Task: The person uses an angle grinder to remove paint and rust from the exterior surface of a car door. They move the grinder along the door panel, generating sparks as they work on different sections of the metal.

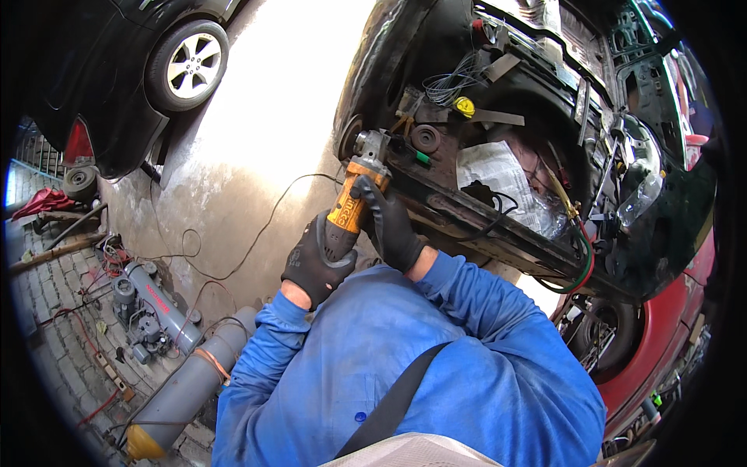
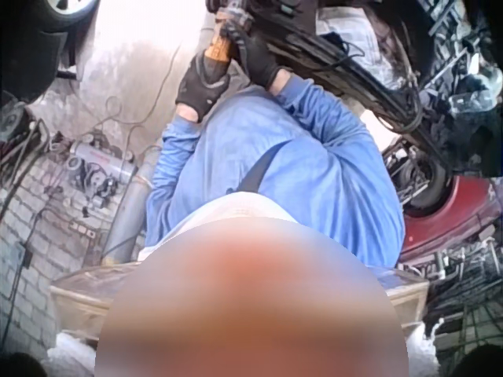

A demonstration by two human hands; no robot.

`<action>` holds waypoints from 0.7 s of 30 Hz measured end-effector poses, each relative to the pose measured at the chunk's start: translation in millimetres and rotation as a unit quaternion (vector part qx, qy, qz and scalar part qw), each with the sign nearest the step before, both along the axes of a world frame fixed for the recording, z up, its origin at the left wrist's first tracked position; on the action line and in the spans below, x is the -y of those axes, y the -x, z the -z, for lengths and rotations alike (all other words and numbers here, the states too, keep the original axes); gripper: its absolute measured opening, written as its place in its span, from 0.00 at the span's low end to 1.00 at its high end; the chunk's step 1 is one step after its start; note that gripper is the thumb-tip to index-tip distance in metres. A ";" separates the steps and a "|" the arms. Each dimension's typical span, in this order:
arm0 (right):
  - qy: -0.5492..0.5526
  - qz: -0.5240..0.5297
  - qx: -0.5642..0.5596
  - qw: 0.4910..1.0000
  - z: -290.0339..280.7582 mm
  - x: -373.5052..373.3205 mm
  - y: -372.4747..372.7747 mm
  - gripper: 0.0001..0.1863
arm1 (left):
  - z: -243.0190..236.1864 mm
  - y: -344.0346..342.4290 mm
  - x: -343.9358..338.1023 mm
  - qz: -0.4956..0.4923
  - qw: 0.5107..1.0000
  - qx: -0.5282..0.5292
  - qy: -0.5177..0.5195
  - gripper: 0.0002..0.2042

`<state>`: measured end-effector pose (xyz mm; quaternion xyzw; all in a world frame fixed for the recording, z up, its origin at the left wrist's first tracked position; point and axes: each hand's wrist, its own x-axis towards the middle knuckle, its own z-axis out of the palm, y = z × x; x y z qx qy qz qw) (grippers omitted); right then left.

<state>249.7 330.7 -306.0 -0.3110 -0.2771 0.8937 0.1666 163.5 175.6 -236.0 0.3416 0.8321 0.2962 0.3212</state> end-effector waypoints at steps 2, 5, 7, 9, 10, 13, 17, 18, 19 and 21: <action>-0.008 -0.001 0.006 1.000 -6.6 -10.5 -3.5 0.22 | 0.0 -6.2 -6.8 -0.008 1.000 -0.005 -0.002 0.39; -0.048 -0.019 0.009 0.999 -16.3 -23.9 -3.8 0.18 | -6.9 -13.8 -16.6 -0.026 1.000 -0.009 -0.014 0.39; -0.080 -0.038 -0.001 0.996 -21.2 -36.8 -0.6 0.18 | -14.1 -12.7 -26.5 -0.031 0.999 -0.020 -0.013 0.39; -0.097 -0.039 -0.003 0.994 -26.0 -49.8 2.7 0.20 | -20.7 -7.7 -38.9 -0.022 0.999 -0.032 -0.030 0.38; -0.101 -0.028 -0.022 0.994 -28.0 -56.4 5.1 0.20 | -23.5 -4.8 -45.3 -0.022 0.999 -0.026 -0.026 0.38; -0.118 -0.033 -0.042 0.992 -31.9 -69.9 4.9 0.21 | -27.9 -6.0 -55.6 -0.040 0.999 0.024 -0.024 0.37; -0.146 -0.069 -0.011 0.987 -31.9 -61.9 -5.4 0.23 | -27.3 -20.7 -46.4 -0.059 0.998 0.031 -0.011 0.36; -0.151 -0.081 -0.011 0.985 -31.2 -56.4 -7.8 0.23 | -27.3 -24.4 -41.2 -0.057 0.998 0.015 -0.020 0.36; -0.155 -0.094 0.003 0.983 -30.3 -52.0 -9.9 0.23 | -27.9 -27.2 -36.1 -0.064 0.998 0.007 -0.004 0.36; -0.155 -0.091 0.020 0.984 -29.8 -45.1 -11.6 0.24 | -28.9 -30.5 -29.2 -0.078 0.996 0.053 0.001 0.36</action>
